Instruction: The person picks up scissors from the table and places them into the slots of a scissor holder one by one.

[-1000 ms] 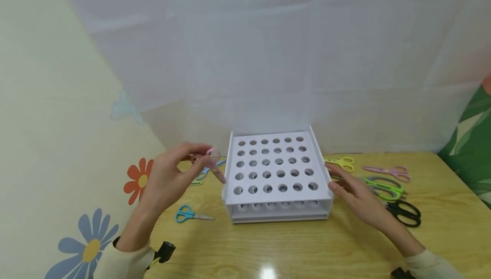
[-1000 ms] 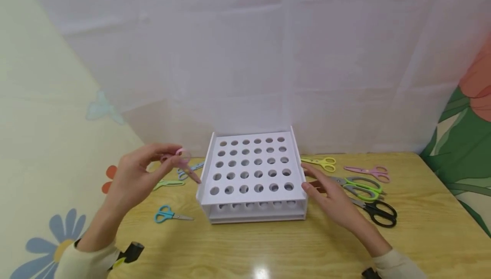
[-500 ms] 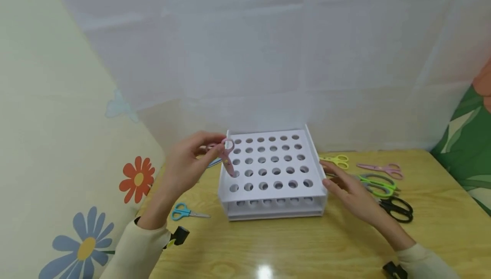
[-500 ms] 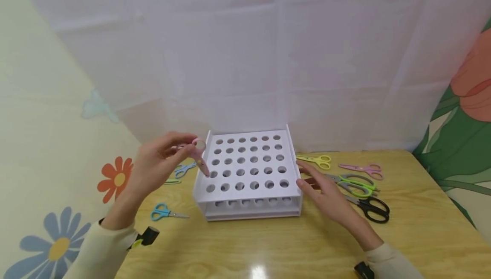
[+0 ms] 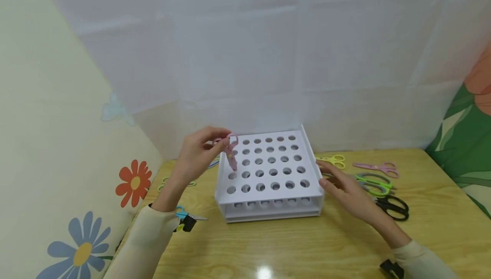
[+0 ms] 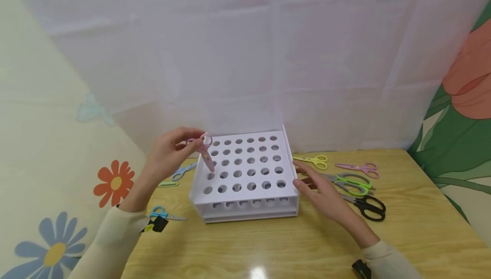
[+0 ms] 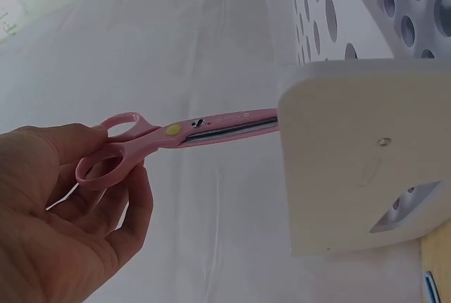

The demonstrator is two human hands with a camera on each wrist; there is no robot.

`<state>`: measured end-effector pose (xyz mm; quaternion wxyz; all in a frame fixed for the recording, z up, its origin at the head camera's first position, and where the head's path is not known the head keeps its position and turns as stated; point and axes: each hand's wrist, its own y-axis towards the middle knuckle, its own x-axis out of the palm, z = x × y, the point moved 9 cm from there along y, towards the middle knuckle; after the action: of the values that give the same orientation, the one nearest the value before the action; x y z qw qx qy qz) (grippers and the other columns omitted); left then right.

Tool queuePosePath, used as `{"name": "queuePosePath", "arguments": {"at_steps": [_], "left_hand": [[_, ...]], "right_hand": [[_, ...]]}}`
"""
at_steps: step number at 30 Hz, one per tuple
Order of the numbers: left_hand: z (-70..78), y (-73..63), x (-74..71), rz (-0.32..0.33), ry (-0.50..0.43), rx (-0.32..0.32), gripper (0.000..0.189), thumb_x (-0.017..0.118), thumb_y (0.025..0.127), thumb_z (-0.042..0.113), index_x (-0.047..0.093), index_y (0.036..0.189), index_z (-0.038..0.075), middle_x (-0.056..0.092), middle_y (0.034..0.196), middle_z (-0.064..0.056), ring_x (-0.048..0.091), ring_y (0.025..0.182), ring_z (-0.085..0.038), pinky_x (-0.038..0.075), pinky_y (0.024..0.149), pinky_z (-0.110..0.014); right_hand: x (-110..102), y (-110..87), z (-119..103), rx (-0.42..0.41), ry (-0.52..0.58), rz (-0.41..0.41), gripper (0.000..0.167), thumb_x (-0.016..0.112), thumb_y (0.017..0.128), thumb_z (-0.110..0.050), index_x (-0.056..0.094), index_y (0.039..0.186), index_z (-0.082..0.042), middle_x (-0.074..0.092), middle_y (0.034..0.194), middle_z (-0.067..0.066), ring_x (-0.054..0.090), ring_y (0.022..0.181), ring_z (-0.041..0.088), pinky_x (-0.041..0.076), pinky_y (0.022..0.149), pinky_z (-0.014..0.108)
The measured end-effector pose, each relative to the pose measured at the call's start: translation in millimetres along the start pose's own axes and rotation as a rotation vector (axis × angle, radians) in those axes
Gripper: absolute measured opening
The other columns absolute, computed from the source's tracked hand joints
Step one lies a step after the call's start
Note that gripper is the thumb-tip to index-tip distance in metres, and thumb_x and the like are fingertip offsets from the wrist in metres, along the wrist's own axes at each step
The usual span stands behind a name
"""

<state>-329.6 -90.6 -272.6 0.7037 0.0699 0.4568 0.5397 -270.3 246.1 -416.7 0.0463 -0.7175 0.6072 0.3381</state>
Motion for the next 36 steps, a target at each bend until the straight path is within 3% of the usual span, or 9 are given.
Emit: {"name": "queuePosePath", "arguments": {"at_steps": [9, 22, 28, 36], "left_hand": [[-15.9, 1.3, 4.4, 0.001, -0.029, -0.035, 0.022, 0.068, 0.1, 0.014, 0.07, 0.12, 0.006, 0.071, 0.114, -0.001, 0.066, 0.1, -0.016, 0.057, 0.082, -0.034], [-36.6, -0.2, 9.7, 0.035, -0.044, -0.059, 0.02, 0.068, 0.1, 0.013, 0.071, 0.119, 0.009, 0.07, 0.116, -0.004, 0.066, 0.105, -0.017, 0.057, 0.086, -0.038], [-48.7, -1.8, 11.3, 0.044, -0.018, -0.105, 0.022, 0.068, 0.1, 0.012, 0.071, 0.121, 0.009, 0.07, 0.118, -0.003, 0.066, 0.105, -0.018, 0.056, 0.086, -0.039], [-69.0, -4.8, 22.7, 0.003, -0.022, -0.17, 0.021, 0.069, 0.099, 0.01, 0.071, 0.119, 0.008, 0.072, 0.113, -0.002, 0.067, 0.099, -0.018, 0.055, 0.086, -0.037]], "right_hand": [[-1, -1.0, 2, -0.008, -0.005, 0.01, 0.052, 0.056, 0.107, -0.02, 0.041, 0.156, -0.02, 0.056, 0.142, 0.015, 0.067, 0.108, 0.027, 0.056, 0.084, 0.039], [0, 1.0, -1, -0.024, -0.015, 0.016, 0.053, 0.057, 0.106, -0.018, 0.04, 0.156, -0.021, 0.056, 0.142, 0.014, 0.066, 0.109, 0.029, 0.055, 0.084, 0.044], [-1, 1.3, -3, -0.022, -0.022, 0.018, 0.052, 0.057, 0.106, -0.019, 0.041, 0.156, -0.022, 0.056, 0.142, 0.012, 0.066, 0.109, 0.028, 0.055, 0.085, 0.047], [-1, 1.2, 3, 0.009, -0.037, 0.018, 0.051, 0.056, 0.107, -0.023, 0.041, 0.156, -0.023, 0.056, 0.143, 0.011, 0.066, 0.109, 0.029, 0.054, 0.087, 0.049]]}}
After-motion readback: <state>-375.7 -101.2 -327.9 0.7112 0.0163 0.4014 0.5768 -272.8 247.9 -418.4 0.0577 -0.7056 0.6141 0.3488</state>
